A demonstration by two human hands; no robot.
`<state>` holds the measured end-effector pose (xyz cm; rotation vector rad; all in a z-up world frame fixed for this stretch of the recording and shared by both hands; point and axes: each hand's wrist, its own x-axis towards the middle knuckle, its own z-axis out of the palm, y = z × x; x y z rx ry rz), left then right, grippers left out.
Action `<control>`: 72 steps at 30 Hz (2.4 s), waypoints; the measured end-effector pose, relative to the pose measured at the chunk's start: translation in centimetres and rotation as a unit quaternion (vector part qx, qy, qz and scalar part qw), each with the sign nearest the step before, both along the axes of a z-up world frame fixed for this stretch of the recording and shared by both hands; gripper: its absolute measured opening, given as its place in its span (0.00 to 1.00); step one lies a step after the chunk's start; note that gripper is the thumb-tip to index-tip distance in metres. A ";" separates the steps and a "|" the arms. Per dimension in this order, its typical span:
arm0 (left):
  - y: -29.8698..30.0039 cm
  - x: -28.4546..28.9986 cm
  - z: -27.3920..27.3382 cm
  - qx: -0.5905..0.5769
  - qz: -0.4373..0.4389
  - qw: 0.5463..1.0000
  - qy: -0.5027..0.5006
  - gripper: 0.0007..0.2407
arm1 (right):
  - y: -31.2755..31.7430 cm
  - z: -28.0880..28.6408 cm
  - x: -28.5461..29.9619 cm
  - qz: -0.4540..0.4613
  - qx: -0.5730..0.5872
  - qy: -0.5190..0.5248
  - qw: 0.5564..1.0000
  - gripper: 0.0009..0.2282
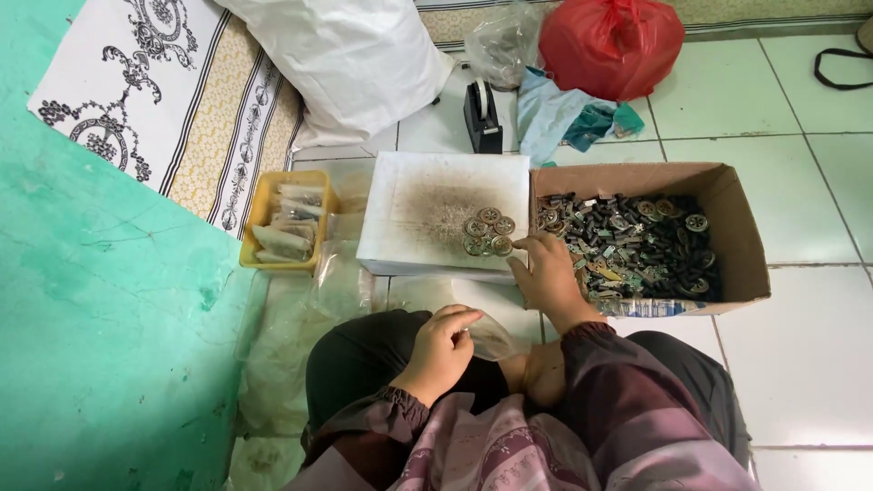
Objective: Sorting small metal components from a large box and placing them into individual plastic bags.
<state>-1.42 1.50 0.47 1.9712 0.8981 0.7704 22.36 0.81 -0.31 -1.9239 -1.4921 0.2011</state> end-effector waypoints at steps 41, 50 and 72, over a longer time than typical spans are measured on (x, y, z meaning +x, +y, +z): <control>3.5 -2.1 5.3 0.061 0.016 0.998 -0.008 0.19 | 4.7 -5.7 -1.8 -0.070 -0.080 -0.079 0.991 0.16; 2.8 -2.8 3.6 0.004 0.019 1.000 -0.004 0.18 | 8.0 -6.6 -3.9 -0.105 -0.144 -0.045 0.983 0.19; 4.3 0.0 3.2 -0.092 0.104 0.990 -0.006 0.17 | 3.2 -1.9 -1.8 0.021 0.075 0.026 0.997 0.12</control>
